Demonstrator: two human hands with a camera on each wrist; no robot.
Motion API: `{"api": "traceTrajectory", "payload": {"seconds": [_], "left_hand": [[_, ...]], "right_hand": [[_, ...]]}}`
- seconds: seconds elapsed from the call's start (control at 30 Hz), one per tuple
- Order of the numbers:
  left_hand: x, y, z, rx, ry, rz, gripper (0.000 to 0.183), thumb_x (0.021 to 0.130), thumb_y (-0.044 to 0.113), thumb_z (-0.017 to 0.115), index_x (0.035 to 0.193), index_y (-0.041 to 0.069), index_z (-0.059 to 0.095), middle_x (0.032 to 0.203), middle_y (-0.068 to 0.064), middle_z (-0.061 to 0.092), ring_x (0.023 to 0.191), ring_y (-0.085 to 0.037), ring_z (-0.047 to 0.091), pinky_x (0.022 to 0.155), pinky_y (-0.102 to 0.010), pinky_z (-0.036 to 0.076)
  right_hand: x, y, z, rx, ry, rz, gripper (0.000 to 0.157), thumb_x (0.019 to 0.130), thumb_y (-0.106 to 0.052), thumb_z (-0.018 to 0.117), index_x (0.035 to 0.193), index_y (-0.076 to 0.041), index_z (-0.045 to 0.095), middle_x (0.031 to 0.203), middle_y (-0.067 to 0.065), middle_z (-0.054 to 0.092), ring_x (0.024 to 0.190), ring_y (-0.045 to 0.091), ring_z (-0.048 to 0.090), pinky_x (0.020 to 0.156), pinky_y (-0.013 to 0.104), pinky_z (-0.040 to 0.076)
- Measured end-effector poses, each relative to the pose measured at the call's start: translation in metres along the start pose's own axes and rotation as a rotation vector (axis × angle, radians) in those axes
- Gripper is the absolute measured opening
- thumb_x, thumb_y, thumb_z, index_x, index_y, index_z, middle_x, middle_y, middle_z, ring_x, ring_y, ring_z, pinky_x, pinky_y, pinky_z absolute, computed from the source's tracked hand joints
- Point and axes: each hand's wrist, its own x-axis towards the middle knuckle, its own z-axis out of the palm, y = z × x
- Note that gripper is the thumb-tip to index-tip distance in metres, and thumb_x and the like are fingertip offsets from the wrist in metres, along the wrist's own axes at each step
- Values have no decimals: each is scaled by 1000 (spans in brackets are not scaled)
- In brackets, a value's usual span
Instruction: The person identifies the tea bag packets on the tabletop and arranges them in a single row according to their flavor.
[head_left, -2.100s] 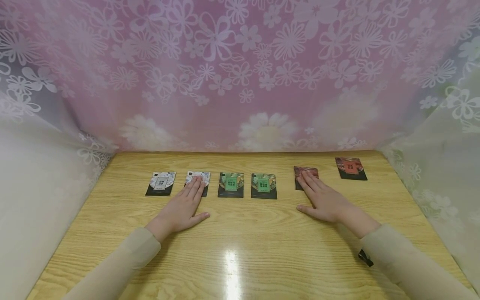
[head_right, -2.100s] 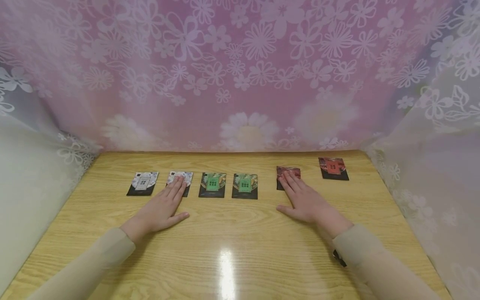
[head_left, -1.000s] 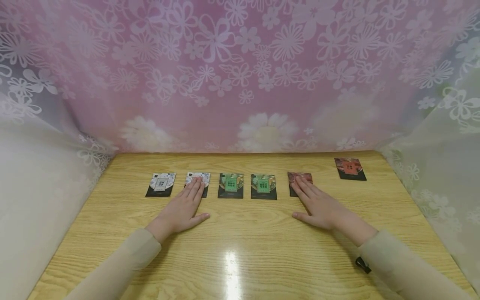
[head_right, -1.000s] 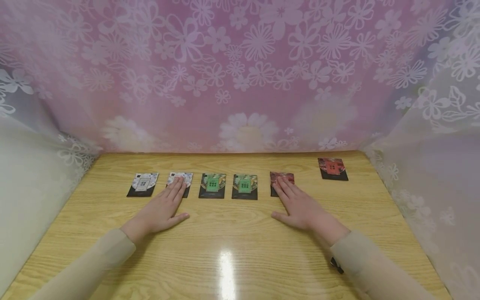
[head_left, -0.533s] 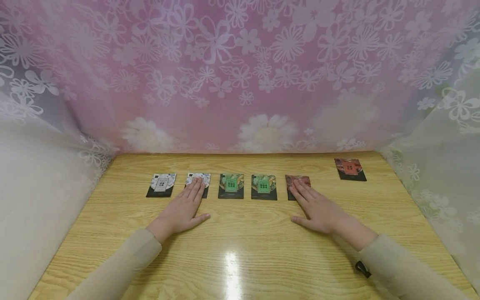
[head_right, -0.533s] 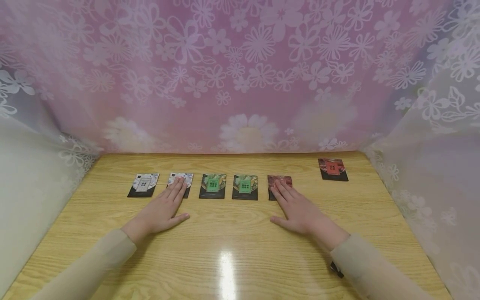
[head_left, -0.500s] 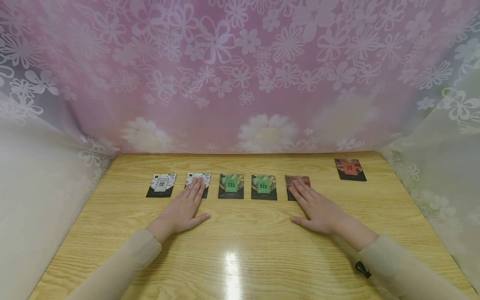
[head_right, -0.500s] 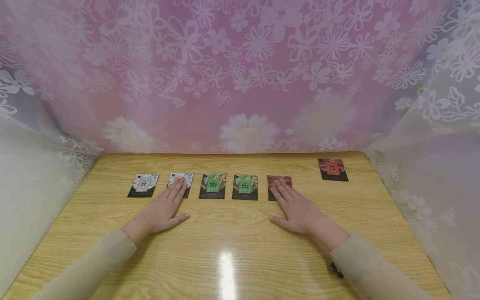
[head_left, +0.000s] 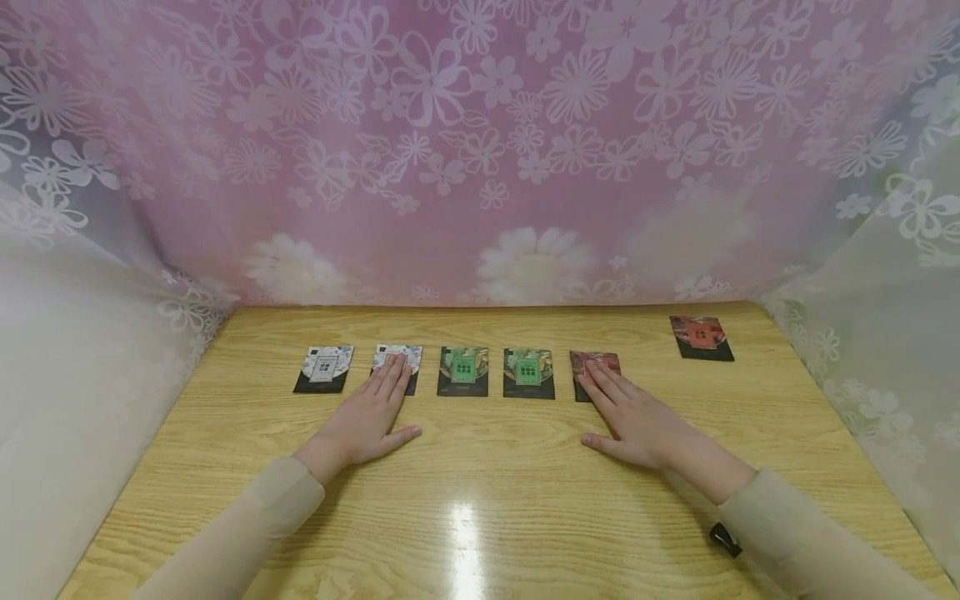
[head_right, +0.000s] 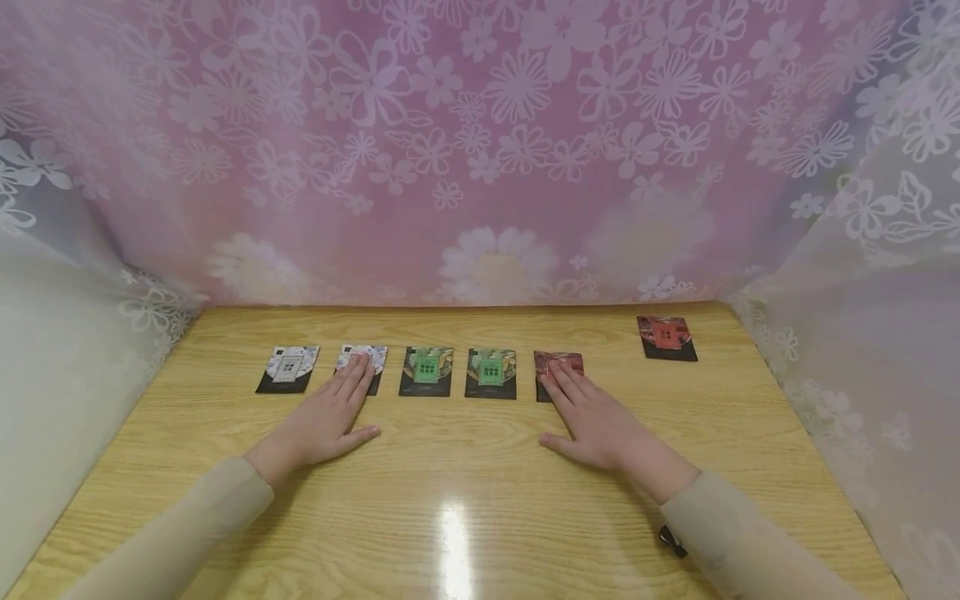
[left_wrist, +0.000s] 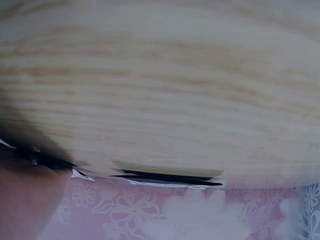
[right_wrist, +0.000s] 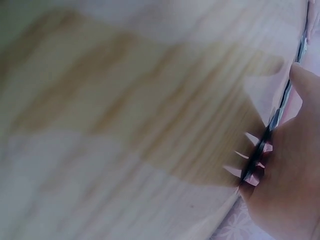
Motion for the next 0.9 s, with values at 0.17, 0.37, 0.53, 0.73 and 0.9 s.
{"api": "traceTrajectory", "payload": {"seconds": [0.17,0.37,0.53,0.73,0.9], "left_hand": [[0,0,0,-3,-6,0,93,91,69,26,151,0,8,158,-19,1,146,-32,1,118,-43,16],[-1,0,0,-10,-12,-5,93,91,69,25,151,0,7,158,-18,0,146,-32,0,118,-43,15],[-1,0,0,-18,-4,1,93,91,69,28,151,0,8,157,-19,1,146,-33,1,118,-43,15],[-1,0,-2,-18,3,6,94,91,68,30,150,-2,10,157,-20,3,145,-34,3,118,-44,17],[-1,0,-2,-16,0,7,93,91,68,29,150,-1,10,157,-20,2,145,-33,3,118,-44,16]], "right_hand": [[0,0,-1,1,5,-4,86,91,-63,41,151,-5,19,157,17,11,144,34,13,115,49,23],[0,0,0,0,45,-20,86,90,-62,45,149,-4,23,156,19,16,143,36,18,112,51,26],[0,2,4,-3,59,-27,87,90,-64,44,150,-4,24,156,19,17,142,36,19,111,52,26],[0,5,7,-1,55,-21,88,89,-66,43,151,-7,21,157,17,14,143,34,17,112,52,25],[0,5,6,5,57,-16,87,89,-66,43,151,-9,19,158,14,11,145,32,13,113,52,22]]}}
